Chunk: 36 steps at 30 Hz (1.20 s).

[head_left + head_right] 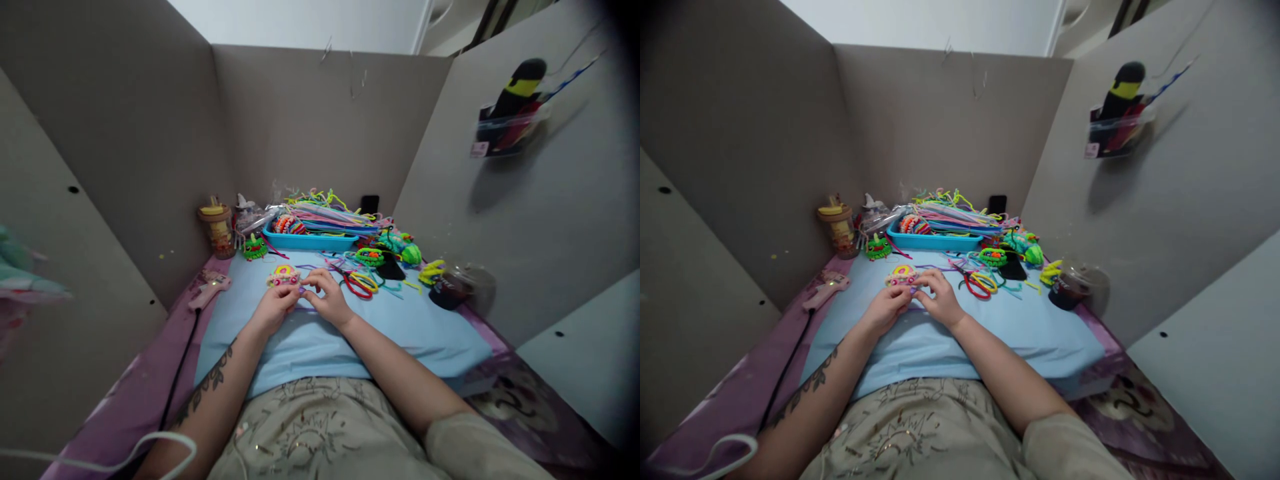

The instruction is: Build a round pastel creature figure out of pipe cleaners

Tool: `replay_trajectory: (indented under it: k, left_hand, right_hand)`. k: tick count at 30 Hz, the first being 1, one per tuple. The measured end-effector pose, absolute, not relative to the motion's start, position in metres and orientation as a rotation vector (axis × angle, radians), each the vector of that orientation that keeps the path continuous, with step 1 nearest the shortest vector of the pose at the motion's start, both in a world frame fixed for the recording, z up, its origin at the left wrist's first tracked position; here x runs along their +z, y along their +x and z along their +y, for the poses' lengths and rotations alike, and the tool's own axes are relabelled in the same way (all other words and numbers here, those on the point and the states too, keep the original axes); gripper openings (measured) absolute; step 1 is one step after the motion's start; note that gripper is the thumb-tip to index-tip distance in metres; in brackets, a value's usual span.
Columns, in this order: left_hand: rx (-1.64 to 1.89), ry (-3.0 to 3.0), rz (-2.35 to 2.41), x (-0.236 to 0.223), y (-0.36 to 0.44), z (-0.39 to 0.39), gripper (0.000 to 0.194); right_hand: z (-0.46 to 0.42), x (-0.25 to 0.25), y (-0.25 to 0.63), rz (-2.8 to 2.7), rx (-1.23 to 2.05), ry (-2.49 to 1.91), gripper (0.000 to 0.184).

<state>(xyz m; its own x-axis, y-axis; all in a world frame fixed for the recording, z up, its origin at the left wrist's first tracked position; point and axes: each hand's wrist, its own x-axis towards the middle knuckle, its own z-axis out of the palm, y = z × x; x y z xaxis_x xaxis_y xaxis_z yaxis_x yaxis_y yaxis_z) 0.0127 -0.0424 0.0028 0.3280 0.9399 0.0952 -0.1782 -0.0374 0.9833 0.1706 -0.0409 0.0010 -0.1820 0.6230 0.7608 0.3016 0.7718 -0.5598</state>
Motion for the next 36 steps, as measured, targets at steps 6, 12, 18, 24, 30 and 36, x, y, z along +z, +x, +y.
replay_trajectory:
  k: [6,12,18,24,30,36]
  left_hand:
    - [1.052,1.328,0.808,0.003,0.011,-0.042,0.043]
    - [1.027,1.357,0.805,-0.002,0.009,-0.039,0.047]
    - [1.024,1.359,0.819,-0.007,0.01,-0.035,0.045]
    - [1.041,1.345,0.821,-0.005,0.012,-0.036,0.044]
    - [1.055,1.355,0.803,-0.002,0.012,-0.038,0.042]
    - [1.056,1.381,0.811,-0.001,0.011,-0.038,0.042]
  right_hand:
    - [-0.041,0.0,0.171,-1.823,0.354,-0.7,0.01]
    - [-0.042,0.003,0.172,-1.867,0.397,-0.681,0.006]
    - [-0.042,0.003,0.172,-1.881,0.351,-0.698,0.003]
    - [-0.039,-0.002,0.173,-1.886,0.313,-0.677,0.005]
    - [-0.037,-0.004,0.173,-1.834,0.305,-0.692,0.009]
    - [-0.037,-0.005,0.174,-1.847,0.326,-0.683,0.009]
